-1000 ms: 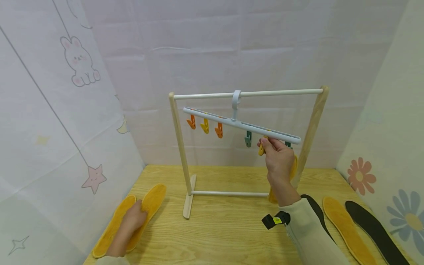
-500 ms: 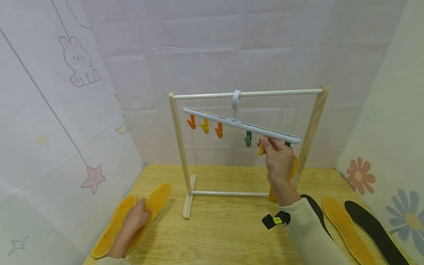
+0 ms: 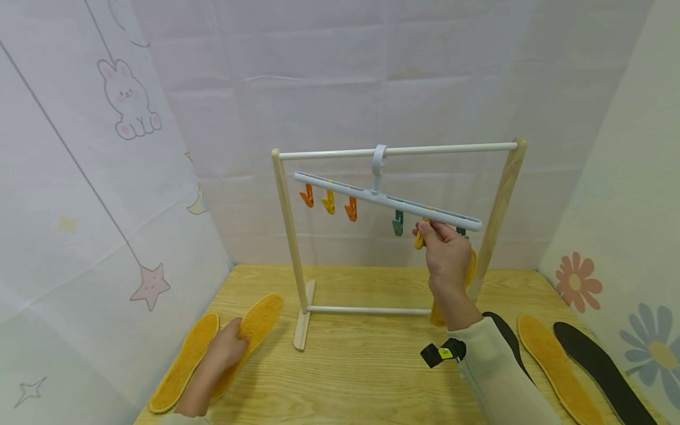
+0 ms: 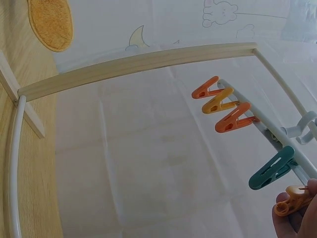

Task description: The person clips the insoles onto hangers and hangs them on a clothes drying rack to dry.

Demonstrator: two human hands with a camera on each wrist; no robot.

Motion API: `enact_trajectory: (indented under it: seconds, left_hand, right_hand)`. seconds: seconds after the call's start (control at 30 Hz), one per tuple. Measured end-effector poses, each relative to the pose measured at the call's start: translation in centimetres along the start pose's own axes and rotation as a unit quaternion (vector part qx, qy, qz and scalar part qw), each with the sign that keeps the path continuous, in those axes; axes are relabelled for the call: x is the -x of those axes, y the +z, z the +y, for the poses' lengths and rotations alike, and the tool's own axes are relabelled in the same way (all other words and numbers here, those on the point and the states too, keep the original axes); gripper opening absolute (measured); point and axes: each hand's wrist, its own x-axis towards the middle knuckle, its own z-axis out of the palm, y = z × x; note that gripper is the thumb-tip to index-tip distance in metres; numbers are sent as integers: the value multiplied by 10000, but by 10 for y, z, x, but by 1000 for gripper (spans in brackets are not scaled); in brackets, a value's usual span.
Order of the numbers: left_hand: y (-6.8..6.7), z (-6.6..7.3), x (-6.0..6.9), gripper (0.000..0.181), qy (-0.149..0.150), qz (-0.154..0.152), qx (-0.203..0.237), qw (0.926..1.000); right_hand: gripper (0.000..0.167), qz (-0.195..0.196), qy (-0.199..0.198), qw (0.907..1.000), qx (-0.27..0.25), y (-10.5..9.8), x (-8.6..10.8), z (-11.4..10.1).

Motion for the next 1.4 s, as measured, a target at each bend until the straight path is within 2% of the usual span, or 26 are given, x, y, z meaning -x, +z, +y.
enact_trajectory:
  seconds: [0.5,0.87,1.4]
  left_hand:
    - [2,11,4,55,85,54,-101,9999]
    - [2,20,8,54,101,-15,70,9999]
    - [4,35,14,55,237,-113,220,9994]
  right_hand:
    - [33,-36,0,10000,-18,-1,0,0]
    - [29,-16,56,10000,-76,-2,-1,0]
    - [35,-71,62,9999,86,-1,0,1]
